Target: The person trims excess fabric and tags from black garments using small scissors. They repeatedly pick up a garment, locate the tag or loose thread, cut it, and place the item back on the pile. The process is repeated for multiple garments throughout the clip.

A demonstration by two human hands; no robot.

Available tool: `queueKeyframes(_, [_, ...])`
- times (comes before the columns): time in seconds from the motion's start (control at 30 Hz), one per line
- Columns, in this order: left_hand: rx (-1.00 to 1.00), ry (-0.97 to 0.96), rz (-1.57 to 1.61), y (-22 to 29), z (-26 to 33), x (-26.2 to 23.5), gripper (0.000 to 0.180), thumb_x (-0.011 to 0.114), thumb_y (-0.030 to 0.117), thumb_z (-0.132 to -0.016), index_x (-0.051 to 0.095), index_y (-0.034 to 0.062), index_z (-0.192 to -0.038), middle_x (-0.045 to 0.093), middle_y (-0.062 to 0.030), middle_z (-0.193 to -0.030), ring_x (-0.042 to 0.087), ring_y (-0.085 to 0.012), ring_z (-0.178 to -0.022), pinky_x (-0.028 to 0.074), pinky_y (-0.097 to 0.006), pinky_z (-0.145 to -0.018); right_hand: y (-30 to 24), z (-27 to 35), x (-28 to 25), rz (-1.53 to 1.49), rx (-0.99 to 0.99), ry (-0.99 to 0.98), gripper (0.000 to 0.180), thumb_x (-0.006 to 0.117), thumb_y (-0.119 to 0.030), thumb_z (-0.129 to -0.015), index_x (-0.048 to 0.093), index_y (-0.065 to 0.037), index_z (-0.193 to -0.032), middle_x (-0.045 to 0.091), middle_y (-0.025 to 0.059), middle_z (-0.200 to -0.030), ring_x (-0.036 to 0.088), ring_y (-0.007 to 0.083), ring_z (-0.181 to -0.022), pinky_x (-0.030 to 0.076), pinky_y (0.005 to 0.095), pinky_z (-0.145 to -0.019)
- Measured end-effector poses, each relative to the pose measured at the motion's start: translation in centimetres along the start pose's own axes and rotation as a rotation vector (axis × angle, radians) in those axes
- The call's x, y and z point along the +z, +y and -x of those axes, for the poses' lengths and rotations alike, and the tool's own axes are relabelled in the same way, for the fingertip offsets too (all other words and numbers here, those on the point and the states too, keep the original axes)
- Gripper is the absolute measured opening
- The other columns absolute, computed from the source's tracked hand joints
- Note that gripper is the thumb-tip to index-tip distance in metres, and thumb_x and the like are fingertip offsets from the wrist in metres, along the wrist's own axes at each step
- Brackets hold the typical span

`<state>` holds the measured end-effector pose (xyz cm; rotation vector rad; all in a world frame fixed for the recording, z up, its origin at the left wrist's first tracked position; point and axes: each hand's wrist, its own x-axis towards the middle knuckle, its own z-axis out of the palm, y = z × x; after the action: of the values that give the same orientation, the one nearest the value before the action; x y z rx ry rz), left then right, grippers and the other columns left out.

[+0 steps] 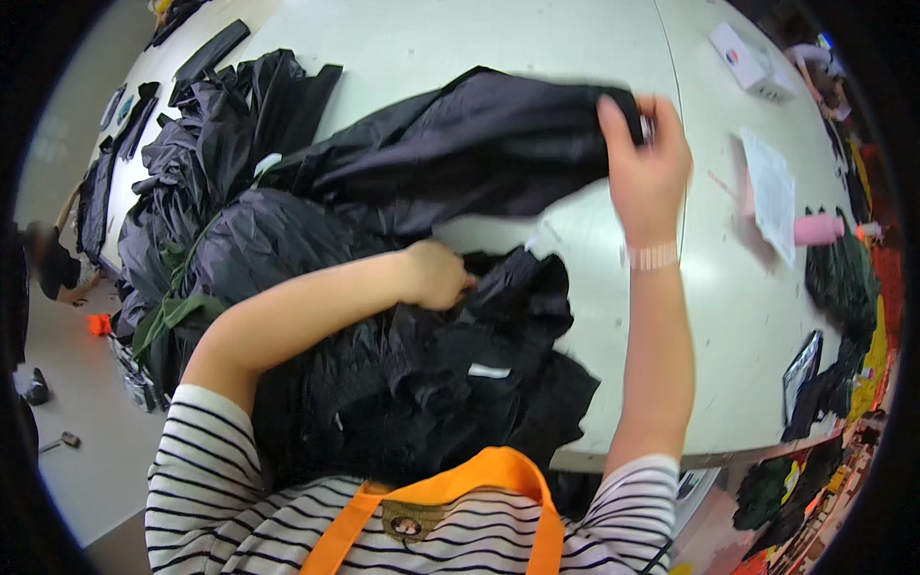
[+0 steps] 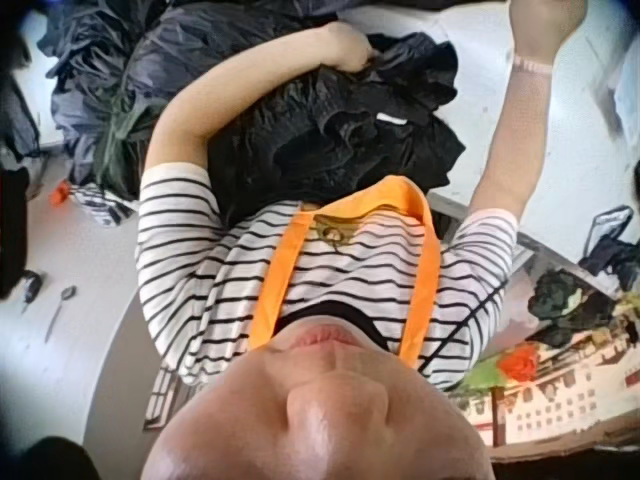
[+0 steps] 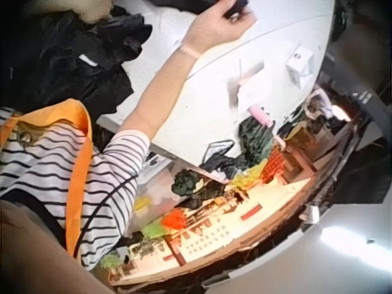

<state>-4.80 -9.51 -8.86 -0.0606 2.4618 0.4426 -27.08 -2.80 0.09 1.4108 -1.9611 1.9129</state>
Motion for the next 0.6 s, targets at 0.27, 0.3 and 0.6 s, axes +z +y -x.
queueKeyframes(0.27, [0.028,-0.007,-0.049,1.1,1.2,0.4,0.036,0.042,0.034,-0.087,0.061,0.0204,-0.115,0.067,-0.0128,-0.088,0.063,-0.0306,-0.088,0.044,-0.041,-0.078,0.1,-10.5,12.0,-0.144,-0.105,0.315,0.027,0.07,-0.012,-0.08,0.055,0.002,-0.096,0.05,0.0083,-0.087,0.046,0.0169,-0.076,0.039,0.027,-0.069])
queueKeyframes(0.3, [0.031,-0.01,-0.038,1.0,1.0,0.6,0.037,0.041,0.034,-0.088,0.061,0.0211,-0.116,0.067,-0.0125,-0.088,0.063,-0.0305,-0.088,0.044,-0.041,-0.078,0.1,-10.1,12.4,0.039,-0.105,0.389,0.044,0.071,-0.017,-0.079,0.05,0.007,-0.108,0.05,0.021,-0.107,0.052,0.0305,-0.096,0.043,0.0348,-0.086])
queueKeyframes(0.6, [-0.041,-0.203,-0.056,1.5,0.5,-0.8,0.028,0.056,0.023,-0.072,0.068,0.0081,-0.093,0.067,-0.0128,-0.091,0.062,-0.0264,-0.091,0.042,-0.037,-0.081,8.8,11.4,15.2,0.172,0.179,-1.105,0.038,0.067,-0.036,-0.076,0.061,0.001,-0.073,0.063,0.0216,-0.079,0.06,0.0385,-0.078,0.048,0.0415,-0.071])
